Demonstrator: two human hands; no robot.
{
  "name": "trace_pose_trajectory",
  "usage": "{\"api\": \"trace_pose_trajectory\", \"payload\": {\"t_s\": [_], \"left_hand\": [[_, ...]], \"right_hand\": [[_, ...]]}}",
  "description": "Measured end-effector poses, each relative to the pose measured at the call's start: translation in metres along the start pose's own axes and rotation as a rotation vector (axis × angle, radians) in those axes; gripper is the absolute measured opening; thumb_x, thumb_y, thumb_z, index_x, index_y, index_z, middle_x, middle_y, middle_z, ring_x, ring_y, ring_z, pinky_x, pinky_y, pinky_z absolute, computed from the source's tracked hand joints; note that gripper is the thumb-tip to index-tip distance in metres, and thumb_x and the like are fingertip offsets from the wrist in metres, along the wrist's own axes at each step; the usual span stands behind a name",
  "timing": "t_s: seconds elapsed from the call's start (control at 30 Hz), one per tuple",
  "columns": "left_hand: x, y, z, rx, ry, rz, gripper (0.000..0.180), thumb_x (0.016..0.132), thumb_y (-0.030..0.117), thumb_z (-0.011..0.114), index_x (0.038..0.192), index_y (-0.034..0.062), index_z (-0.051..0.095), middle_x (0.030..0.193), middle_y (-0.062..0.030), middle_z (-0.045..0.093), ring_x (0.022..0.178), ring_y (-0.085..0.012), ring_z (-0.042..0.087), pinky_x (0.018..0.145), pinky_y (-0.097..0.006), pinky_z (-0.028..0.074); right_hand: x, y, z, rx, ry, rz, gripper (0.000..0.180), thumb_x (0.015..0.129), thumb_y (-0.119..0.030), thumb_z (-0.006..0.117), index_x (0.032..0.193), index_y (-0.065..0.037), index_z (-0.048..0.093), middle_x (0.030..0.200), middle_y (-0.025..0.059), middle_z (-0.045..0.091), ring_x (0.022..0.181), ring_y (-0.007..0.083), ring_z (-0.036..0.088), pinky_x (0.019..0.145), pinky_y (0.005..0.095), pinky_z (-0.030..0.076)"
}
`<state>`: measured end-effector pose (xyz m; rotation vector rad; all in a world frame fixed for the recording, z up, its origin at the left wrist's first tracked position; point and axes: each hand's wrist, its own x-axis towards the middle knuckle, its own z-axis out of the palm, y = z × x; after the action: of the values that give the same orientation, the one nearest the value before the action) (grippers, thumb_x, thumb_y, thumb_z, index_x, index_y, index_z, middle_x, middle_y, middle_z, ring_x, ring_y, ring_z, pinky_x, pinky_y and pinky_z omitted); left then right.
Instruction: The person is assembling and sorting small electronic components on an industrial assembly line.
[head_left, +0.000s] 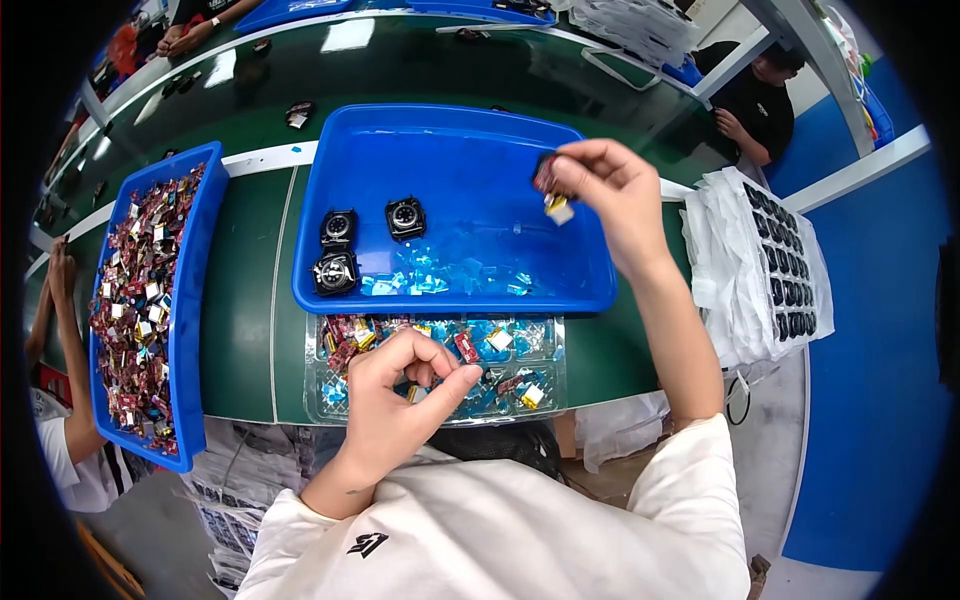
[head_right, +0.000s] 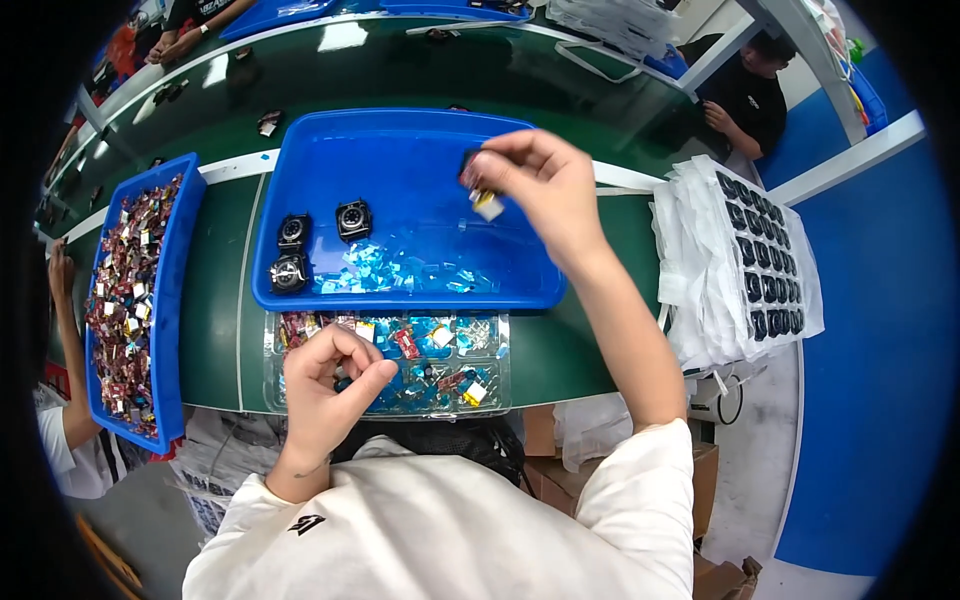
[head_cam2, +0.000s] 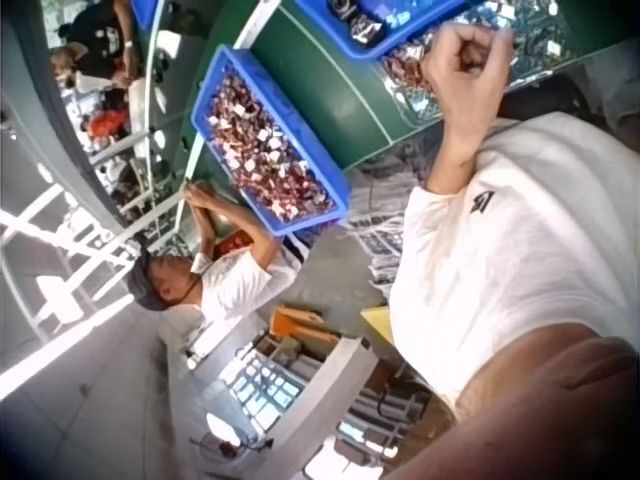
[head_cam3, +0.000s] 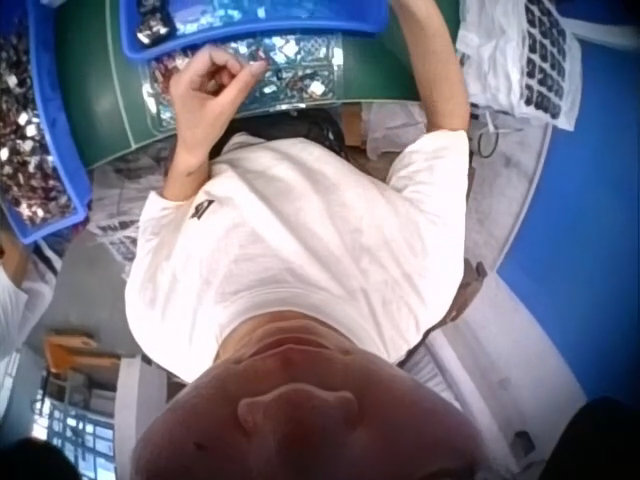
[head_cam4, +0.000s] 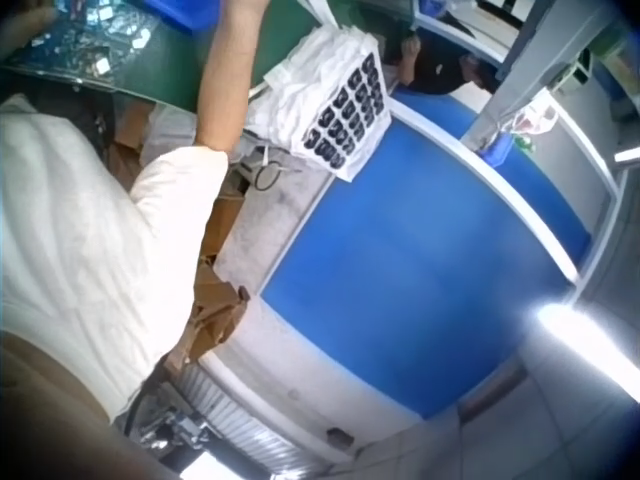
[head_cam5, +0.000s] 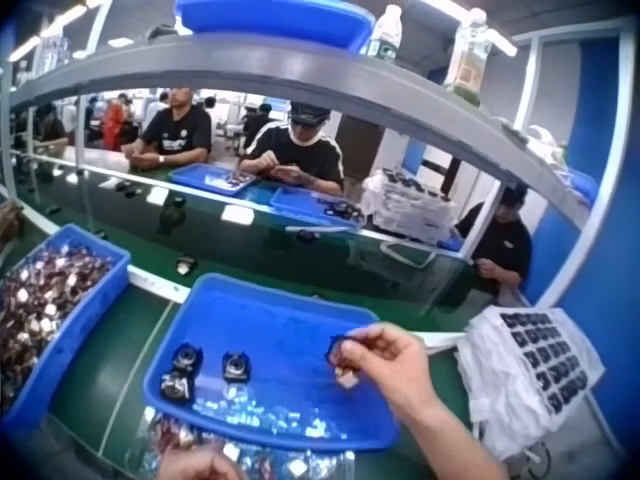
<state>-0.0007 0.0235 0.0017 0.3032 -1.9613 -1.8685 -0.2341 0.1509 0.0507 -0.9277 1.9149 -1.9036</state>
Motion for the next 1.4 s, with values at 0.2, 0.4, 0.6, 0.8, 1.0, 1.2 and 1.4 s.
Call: {"api": "trace_pose_trajectory", "payload": {"t_s": [0.2,0.4,0.6,0.8,1.0,1.2,1.4], "left_hand": [[-0.012,0.0,-0.011,0.083,-0.025,0.026,0.019,0.074,0.001,0.073,0.069,0.0039,0.054,0.069,-0.0015,0.061,0.06,-0.0041,0.048,0.053,-0.018,0.036],[-0.009,0.004,-0.013,0.249,-0.05,0.039,0.015,0.069,0.004,0.075,0.065,0.0036,0.061,0.065,-0.0022,0.062,0.058,-0.0084,0.048,0.052,-0.022,0.035],[0.003,0.002,0.0,0.604,-0.091,0.363,0.014,0.066,0.004,0.076,0.078,0.0036,0.068,0.073,-0.0038,0.061,0.072,-0.0199,0.051,0.062,-0.03,0.04],[0.004,0.004,0.013,0.856,-0.272,0.394,0.033,0.063,0.015,0.079,0.094,0.0102,0.069,0.09,-0.0034,0.054,0.086,-0.0238,0.046,0.071,-0.036,0.037],[0.004,0.005,0.01,0.899,-0.256,0.307,0.04,0.068,0.021,0.076,0.104,0.0088,0.064,0.093,-0.0021,0.052,0.089,-0.0209,0.046,0.078,-0.039,0.029],[0.007,-0.006,0.003,1.04,-0.105,0.331,0.029,0.071,0.019,0.074,0.097,0.0096,0.066,0.086,-0.0012,0.053,0.084,-0.0202,0.047,0.075,-0.037,0.025],[0.01,-0.007,0.001,0.978,-0.09,0.382,0.014,0.072,0.015,0.073,0.085,0.0107,0.069,0.08,0.0005,0.053,0.08,-0.0183,0.047,0.074,-0.036,0.025]], "right_hand": [[0.079,0.083,-0.119,-0.154,0.512,0.065,0.02,0.084,-0.01,0.067,0.1,0.003,0.065,0.09,0.0081,0.069,0.079,0.0125,0.065,0.069,0.0227,0.05],[0.089,0.137,-0.186,-0.41,0.691,0.105,0.021,0.08,-0.013,0.071,0.093,0.003,0.069,0.083,0.0073,0.07,0.076,0.0114,0.065,0.071,0.0223,0.049],[0.093,0.135,-0.174,-0.735,0.788,0.141,0.027,0.078,-0.029,0.073,0.091,-0.005,0.073,0.081,0.0061,0.071,0.076,0.013,0.064,0.074,0.0269,0.047],[0.081,0.131,-0.173,-0.667,0.892,0.037,0.029,0.079,-0.03,0.069,0.09,-0.002,0.072,0.082,0.0087,0.07,0.076,0.0175,0.065,0.074,0.0299,0.048],[0.039,0.055,-0.111,-0.347,0.496,-0.063,0.021,0.086,-0.02,0.062,0.092,-0.002,0.07,0.084,0.0038,0.068,0.077,0.0091,0.059,0.07,0.0238,0.045],[-0.083,-0.002,0.019,-0.695,-0.293,-0.206,0.018,0.077,-0.02,0.07,0.083,-0.003,0.068,0.074,0.0056,0.062,0.068,0.0151,0.056,0.061,0.0269,0.043],[-0.126,0.013,0.062,-0.976,-0.289,-0.278,0.032,0.063,-0.029,0.08,0.084,-0.009,0.068,0.079,0.0004,0.056,0.075,0.0184,0.05,0.064,0.031,0.038]]}}
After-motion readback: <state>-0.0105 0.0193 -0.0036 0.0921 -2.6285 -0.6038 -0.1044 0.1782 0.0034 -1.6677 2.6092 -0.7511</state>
